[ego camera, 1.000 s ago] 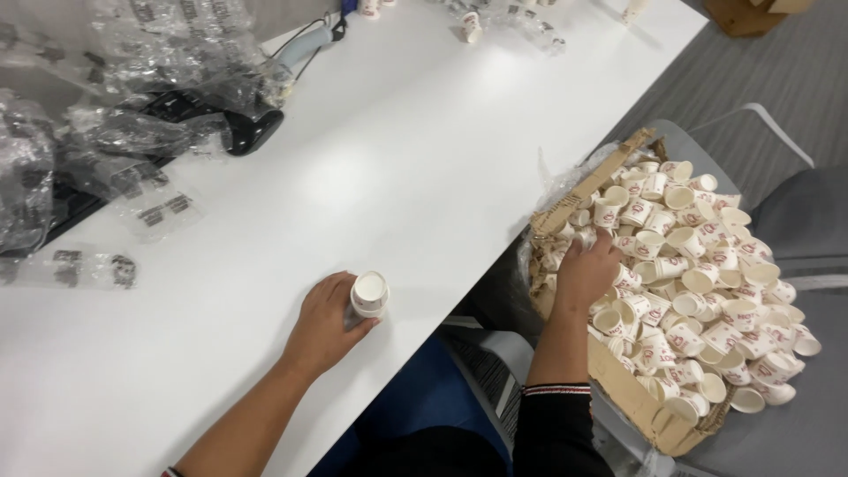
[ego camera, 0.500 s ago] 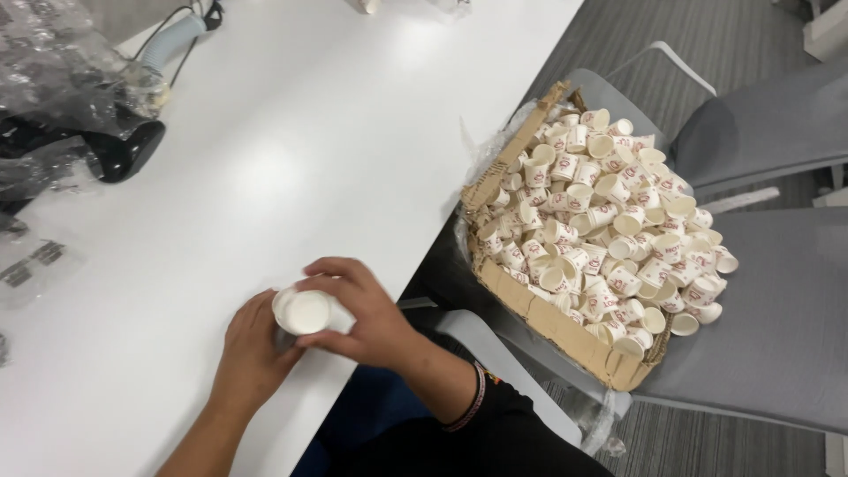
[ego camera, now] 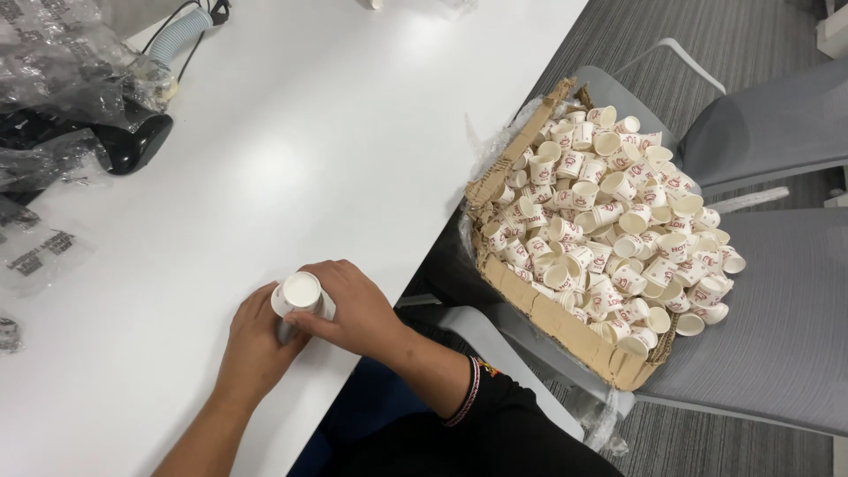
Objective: Stacking small paper cups and sealing them into plastic sleeves.
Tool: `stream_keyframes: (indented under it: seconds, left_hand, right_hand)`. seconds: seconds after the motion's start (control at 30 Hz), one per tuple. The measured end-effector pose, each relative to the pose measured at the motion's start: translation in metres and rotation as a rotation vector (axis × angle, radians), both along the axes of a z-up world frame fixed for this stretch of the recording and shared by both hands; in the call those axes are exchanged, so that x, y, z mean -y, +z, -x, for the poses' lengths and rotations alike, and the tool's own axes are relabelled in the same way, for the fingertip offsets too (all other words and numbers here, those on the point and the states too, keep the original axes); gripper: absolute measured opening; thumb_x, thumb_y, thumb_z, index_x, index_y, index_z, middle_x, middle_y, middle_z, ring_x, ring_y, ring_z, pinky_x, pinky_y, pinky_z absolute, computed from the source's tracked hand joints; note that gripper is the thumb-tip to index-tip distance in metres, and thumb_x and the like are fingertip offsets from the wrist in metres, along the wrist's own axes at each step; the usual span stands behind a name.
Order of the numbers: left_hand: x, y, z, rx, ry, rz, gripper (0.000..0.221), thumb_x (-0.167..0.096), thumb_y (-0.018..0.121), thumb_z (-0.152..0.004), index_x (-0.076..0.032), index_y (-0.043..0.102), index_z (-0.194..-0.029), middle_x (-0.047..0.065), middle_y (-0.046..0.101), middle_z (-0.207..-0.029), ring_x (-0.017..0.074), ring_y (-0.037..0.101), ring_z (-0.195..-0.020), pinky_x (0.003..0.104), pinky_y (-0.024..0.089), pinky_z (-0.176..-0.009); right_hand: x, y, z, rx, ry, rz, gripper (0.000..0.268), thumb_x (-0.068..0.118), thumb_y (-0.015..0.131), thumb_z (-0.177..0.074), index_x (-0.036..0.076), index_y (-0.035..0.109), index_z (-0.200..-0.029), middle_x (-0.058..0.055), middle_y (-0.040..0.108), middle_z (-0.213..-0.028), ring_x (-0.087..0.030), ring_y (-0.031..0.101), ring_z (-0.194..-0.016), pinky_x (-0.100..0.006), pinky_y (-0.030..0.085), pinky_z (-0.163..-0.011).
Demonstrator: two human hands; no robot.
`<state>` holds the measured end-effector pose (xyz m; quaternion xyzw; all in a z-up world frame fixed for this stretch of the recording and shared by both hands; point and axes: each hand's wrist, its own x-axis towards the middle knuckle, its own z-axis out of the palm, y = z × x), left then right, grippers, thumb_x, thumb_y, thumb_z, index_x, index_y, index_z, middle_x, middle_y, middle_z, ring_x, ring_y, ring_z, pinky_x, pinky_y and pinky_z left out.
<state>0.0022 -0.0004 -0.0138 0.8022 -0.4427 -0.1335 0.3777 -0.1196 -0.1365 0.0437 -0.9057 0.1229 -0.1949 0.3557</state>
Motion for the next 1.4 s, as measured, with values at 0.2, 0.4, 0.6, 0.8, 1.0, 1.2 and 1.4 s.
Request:
stream_keyframes:
  seconds: [0.2,0.4,0.6,0.8,1.0,1.2,1.4]
  left_hand:
    - [0.001,-0.006,-0.002,0.05,-0.019,-0.009,0.06,-0.023,0.085,-0.073,-0.006,0.063,-0.126,0.013,0.061,-0.136,0.0339,0.052,-0.132,0.049,0.042,-0.109]
    - [0.0,-0.001,-0.002,0.059,-0.018,0.002,0.063,-0.029,0.085,-0.072,-0.004,0.062,-0.125,0.015,0.062,-0.135,0.0358,0.052,-0.131,0.05,0.043,-0.109]
    - [-0.003,-0.008,-0.005,0.063,-0.027,-0.023,0.065,-0.032,0.084,-0.075,-0.002,0.062,-0.127,0.019,0.062,-0.135,0.0406,0.052,-0.131,0.052,0.043,-0.108]
    - [-0.002,-0.007,-0.003,0.091,-0.024,-0.027,0.063,-0.031,0.084,-0.075,0.0,0.063,-0.126,0.021,0.063,-0.132,0.0422,0.055,-0.126,0.053,0.046,-0.104]
    - [0.004,0.018,0.002,0.037,-0.03,-0.056,0.051,-0.029,0.083,-0.076,0.0,0.066,-0.115,0.019,0.068,-0.117,0.0382,0.064,-0.113,0.05,0.053,-0.094]
    - [0.002,0.01,0.004,0.102,-0.03,-0.013,0.051,-0.027,0.083,-0.077,0.001,0.066,-0.115,0.02,0.068,-0.115,0.04,0.063,-0.11,0.051,0.051,-0.093]
    - [0.002,0.009,0.004,0.115,-0.042,0.0,0.051,-0.027,0.084,-0.076,0.002,0.066,-0.115,0.021,0.068,-0.115,0.0405,0.063,-0.111,0.052,0.051,-0.094]
  right_hand:
    - [0.005,0.011,-0.01,-0.278,0.021,0.033,0.066,0.055,0.072,-0.085,0.007,0.064,-0.129,-0.011,0.069,-0.124,-0.028,0.063,-0.117,-0.041,0.053,-0.099]
    - [0.072,0.027,0.033,-0.055,-0.069,0.071,0.06,0.036,0.072,-0.095,0.005,0.055,-0.143,-0.017,0.055,-0.146,-0.035,0.053,-0.135,-0.046,0.041,-0.113]
    - [0.243,0.028,0.209,0.222,-0.879,0.411,0.035,0.024,0.071,-0.099,0.002,0.063,-0.126,-0.018,0.064,-0.132,-0.034,0.06,-0.125,-0.045,0.047,-0.109]
    - [0.388,-0.075,0.499,0.592,-1.686,0.211,0.042,0.033,0.053,-0.109,-0.001,0.055,-0.133,-0.017,0.059,-0.137,-0.03,0.057,-0.128,-0.042,0.044,-0.11]
    - [0.384,-0.156,0.55,0.802,-1.297,-0.473,0.051,0.04,0.046,-0.106,0.006,0.05,-0.144,-0.015,0.06,-0.142,-0.029,0.057,-0.129,-0.043,0.049,-0.107]
    - [0.365,-0.142,0.502,-0.103,-1.576,0.173,0.041,0.042,0.07,-0.103,0.016,0.069,-0.135,-0.014,0.07,-0.117,-0.032,0.056,-0.123,-0.047,0.042,-0.117]
    - [0.314,-0.088,0.429,-0.249,-1.547,0.229,0.043,0.042,0.075,-0.096,0.013,0.066,-0.126,-0.009,0.064,-0.127,-0.033,0.054,-0.121,-0.06,0.04,-0.097]
